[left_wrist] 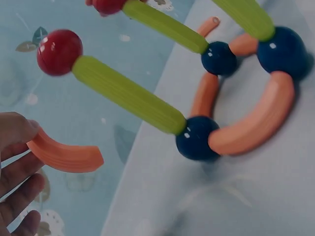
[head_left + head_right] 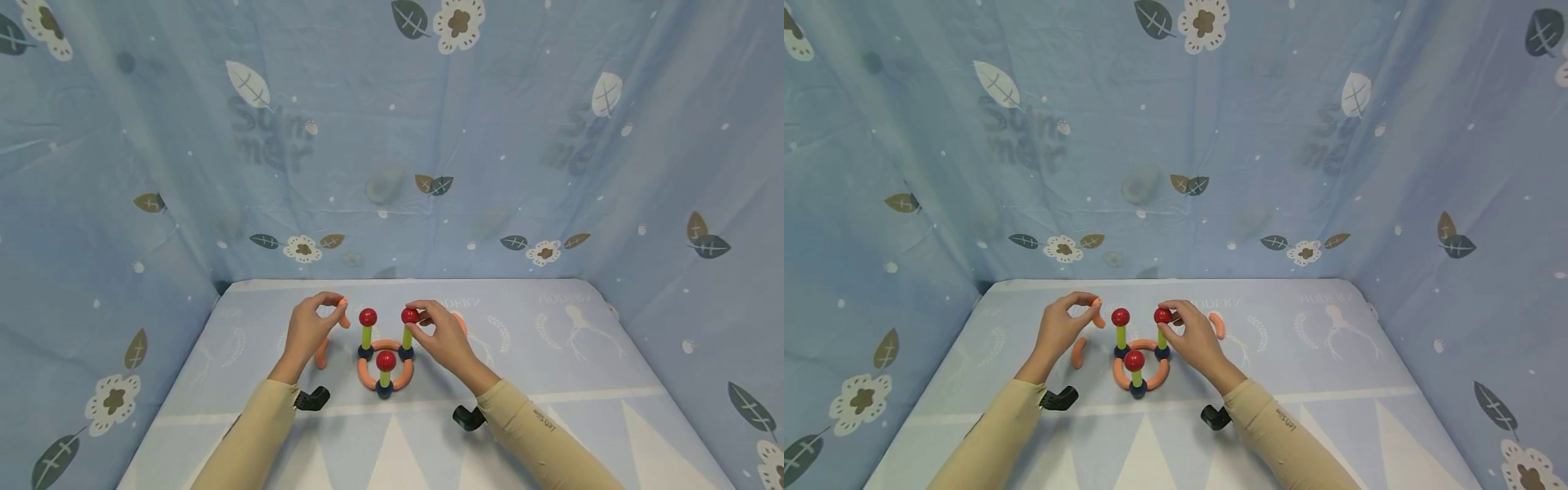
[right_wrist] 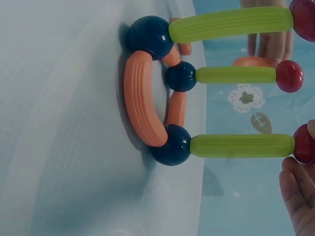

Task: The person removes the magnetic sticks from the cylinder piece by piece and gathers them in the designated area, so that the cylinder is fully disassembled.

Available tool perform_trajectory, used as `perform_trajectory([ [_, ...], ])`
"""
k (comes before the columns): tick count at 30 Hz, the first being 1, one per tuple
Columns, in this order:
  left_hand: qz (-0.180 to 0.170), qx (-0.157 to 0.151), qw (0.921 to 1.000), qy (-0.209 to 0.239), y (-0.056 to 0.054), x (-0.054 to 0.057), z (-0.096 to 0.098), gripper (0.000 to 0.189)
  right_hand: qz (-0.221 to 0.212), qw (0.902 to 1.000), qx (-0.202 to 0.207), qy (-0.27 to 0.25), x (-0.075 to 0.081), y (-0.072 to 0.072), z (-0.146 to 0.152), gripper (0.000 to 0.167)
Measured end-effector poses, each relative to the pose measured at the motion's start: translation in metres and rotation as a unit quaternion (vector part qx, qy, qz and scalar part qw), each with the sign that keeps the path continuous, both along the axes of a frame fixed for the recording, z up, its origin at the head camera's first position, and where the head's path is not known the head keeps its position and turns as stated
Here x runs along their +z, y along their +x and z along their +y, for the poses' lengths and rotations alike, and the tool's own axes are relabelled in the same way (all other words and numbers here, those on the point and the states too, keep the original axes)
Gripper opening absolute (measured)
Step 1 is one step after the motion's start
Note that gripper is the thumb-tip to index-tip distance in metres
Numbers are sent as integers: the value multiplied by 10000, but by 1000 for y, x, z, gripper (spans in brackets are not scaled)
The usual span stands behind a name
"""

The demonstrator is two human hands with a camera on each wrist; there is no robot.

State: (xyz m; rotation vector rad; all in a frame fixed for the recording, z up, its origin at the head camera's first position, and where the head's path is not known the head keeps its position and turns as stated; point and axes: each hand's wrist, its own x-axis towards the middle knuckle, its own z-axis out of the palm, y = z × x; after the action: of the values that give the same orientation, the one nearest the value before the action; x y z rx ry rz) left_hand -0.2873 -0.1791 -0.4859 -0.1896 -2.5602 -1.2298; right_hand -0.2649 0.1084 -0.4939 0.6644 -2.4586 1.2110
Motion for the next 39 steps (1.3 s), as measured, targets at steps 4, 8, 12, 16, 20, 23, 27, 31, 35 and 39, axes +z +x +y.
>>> perform_trajectory([
  [4, -305, 154, 9994, -34, 5, -14, -10, 32, -16, 10000, -27, 22, -1, 0, 0, 37],
  [8, -634, 258, 9977, -28, 9, -25, -20, 34, 2, 10000, -32, 10, -1, 0, 0, 37],
  [12, -926, 359, 9950, -50, 12, -36, -26, 31, 12, 10000, -34, 11, -1, 0, 0, 36],
  [16, -1102, 396, 9930, -123, 12, -46, -31, 27, 8, 10000, -37, 0, -1, 0, 0, 36],
  [20, -1131, 404, 9926, -179, 11, -53, -34, 25, -12, 10000, -44, -13, -2, 0, -1, 36],
  [23, -1088, 417, 9930, -215, 11, -56, -37, 25, -51, 10000, -68, 2, -3, 0, 0, 36],
  [27, -1049, 425, 9932, -253, 10, -58, -40, 26, -53, 10000, -79, -4, -3, 0, -1, 36],
  [31, -1046, 407, 9931, -326, 11, -61, -42, 26, -50, 10000, -68, -30, -3, -1, -1, 36],
  [35, -1026, 370, 9931, -436, 11, -64, -42, 26, -106, 9999, -86, -46, -3, -1, -1, 37],
  [39, -970, 370, 9935, -460, 11, -66, -41, 27, -126, 9998, -131, -10, -3, -1, -1, 37],
])
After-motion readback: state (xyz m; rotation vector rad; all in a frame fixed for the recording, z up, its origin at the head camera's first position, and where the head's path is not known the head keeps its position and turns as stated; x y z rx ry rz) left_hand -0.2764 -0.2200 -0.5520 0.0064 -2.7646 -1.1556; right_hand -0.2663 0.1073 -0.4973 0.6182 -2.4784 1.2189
